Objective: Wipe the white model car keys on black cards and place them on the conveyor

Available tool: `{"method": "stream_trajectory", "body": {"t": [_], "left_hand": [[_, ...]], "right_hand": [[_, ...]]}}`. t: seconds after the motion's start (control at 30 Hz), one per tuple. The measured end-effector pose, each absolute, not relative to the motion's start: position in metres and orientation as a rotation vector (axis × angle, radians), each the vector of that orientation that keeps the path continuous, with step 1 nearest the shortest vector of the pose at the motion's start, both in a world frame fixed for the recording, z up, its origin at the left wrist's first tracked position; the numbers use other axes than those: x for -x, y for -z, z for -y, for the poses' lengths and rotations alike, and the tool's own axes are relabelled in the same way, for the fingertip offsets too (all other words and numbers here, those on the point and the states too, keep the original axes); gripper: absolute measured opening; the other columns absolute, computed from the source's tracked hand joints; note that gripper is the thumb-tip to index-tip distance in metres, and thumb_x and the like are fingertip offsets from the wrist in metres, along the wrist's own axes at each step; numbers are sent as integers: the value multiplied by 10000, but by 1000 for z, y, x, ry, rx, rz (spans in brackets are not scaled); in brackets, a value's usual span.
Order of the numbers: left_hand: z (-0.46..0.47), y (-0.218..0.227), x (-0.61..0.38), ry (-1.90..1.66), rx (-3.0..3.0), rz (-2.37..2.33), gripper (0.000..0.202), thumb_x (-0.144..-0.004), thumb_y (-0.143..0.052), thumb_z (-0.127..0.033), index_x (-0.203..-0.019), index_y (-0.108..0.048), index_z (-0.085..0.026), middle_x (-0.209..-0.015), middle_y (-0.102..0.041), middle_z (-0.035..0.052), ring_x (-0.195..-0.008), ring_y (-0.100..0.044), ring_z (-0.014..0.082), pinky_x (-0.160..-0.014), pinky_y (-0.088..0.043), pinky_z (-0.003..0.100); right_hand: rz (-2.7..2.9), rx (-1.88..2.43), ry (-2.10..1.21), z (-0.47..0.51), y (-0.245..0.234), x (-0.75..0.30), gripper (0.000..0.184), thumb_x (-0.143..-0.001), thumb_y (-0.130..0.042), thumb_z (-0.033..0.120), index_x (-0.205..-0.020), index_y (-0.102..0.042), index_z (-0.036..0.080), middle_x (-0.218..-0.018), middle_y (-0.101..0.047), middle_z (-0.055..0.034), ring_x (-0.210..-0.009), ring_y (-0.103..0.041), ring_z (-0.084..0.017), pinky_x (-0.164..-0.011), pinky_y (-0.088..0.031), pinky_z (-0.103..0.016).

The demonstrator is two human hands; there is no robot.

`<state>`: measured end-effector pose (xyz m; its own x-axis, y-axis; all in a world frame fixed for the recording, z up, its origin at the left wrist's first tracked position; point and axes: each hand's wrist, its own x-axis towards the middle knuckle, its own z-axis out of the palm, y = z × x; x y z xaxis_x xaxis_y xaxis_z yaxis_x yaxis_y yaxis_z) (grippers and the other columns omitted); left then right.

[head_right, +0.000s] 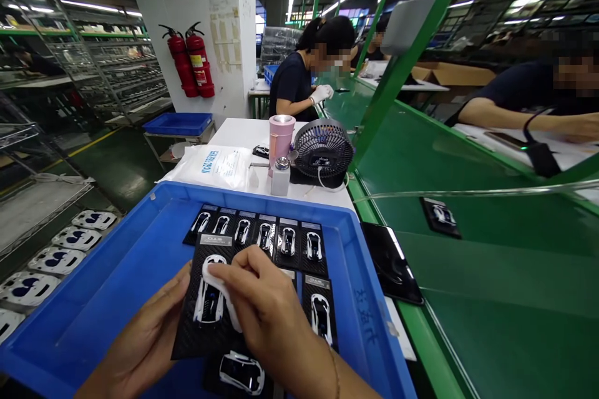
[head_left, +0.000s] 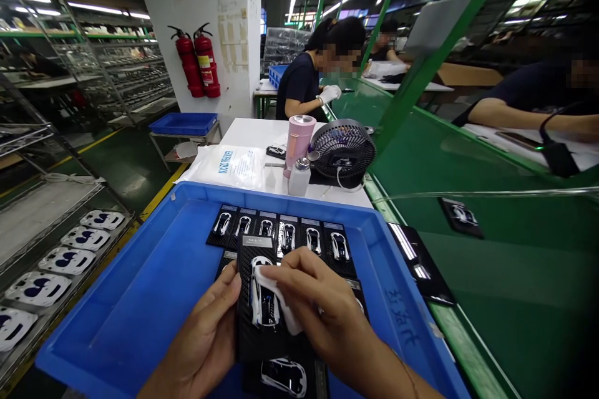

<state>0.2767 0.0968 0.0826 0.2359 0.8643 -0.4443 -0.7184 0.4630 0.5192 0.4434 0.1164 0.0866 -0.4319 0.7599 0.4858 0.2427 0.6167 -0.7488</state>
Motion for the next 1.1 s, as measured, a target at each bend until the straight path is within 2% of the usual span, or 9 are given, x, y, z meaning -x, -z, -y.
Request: {"method": "stream_trajectory", "body": {"t": [0.2,0.33,0.43,0.5,0.67,0.83,1.1], "left_hand": [[-102,-81,-275,-1158,-199,-782,480,-836,-520,-192,-1301,-400,-189,-1125,-637,69,-1068,-569,202,-983,-399,363],[-103,-84,-274,-1155,-211,-731,437,-843,-507,-201,-1273,-431,-198,-1095,-652,75,-1022,-598,226,-953,-428,423],[-103,-85,-276,-1124,-197,-718,383,-843,-503,-212,-1223,-482,-167,-1040,-673,101,-959,-627,258,-904,-458,479],[-103,-86,-277,-1098,-130,-728,341,-840,-507,-231,-1163,-527,-125,-1000,-685,115,-938,-636,257,-887,-477,465],[-103,-84,-281,-1116,45,-790,286,-821,-539,-248,-1032,-585,-61,-982,-686,142,-895,-650,224,-821,-526,352],[-100,-79,-285,-1154,70,-789,272,-814,-547,-243,-1025,-588,-75,-1024,-670,152,-888,-651,238,-781,-541,365],[-100,-82,-287,-1161,76,-753,408,-815,-544,-238,-1180,-493,-62,-1158,-593,215,-1076,-556,323,-841,-518,412]], "right_hand": [[2192,716,-782,-111,-90,-458,416,-882,-373,31,-1185,-551,253,-927,-473,-50,-772,-493,-126,-642,-426,-252],[2024,755,-750,-117,-94,-469,375,-885,-392,34,-1151,-577,222,-892,-478,-49,-774,-505,-129,-624,-429,-239],[1932,812,-696,-122,-93,-468,332,-886,-416,47,-1125,-594,193,-851,-486,-49,-768,-510,-140,-615,-432,-247],[1912,804,-699,-122,-93,-463,319,-883,-423,46,-1115,-597,179,-840,-489,-48,-749,-509,-138,-604,-431,-245],[1910,763,-666,-116,-90,-456,329,-876,-431,27,-1139,-568,169,-874,-488,-59,-761,-504,-137,-605,-429,-244],[2047,800,-524,-112,-86,-455,386,-878,-422,25,-1210,-517,197,-913,-468,-69,-747,-488,-138,-600,-408,-252],[2316,841,-125,-114,-85,-453,340,-879,-420,73,-1164,-552,203,-886,-467,-68,-654,-430,-133,-538,-347,-245]]}}
